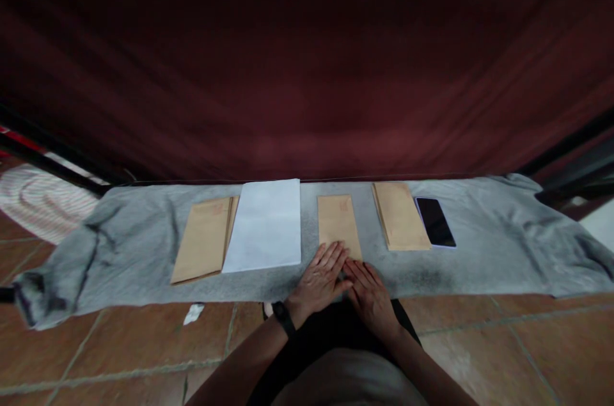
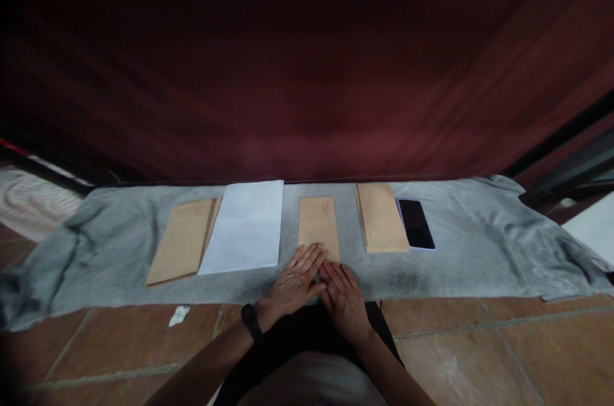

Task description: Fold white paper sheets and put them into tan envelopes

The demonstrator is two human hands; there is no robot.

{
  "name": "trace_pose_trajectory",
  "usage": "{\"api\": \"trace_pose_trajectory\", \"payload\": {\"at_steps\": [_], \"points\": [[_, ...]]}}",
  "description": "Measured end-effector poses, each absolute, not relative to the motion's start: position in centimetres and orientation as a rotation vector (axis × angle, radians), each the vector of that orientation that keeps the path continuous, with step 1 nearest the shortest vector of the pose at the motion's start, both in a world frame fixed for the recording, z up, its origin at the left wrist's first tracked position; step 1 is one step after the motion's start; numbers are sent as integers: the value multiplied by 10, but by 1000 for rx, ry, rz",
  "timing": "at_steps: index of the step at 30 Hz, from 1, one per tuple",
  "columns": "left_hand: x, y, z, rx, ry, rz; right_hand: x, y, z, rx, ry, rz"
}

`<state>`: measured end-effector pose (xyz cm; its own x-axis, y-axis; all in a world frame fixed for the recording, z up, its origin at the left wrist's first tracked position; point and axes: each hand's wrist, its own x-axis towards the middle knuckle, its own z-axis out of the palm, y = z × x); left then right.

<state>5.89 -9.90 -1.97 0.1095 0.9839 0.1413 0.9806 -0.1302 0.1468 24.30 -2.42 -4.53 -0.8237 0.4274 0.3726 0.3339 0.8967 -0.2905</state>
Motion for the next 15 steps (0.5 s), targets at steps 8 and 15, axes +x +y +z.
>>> {"api": "trace_pose_trajectory", "payload": {"at_steps": [8, 15], "points": [[51, -123, -9, 2365, 1977, 224, 243, -25, -45, -555, -2636, 270], [46, -126, -13, 2415, 1952, 231, 244, -25, -44, -572, -2668, 262]]}}
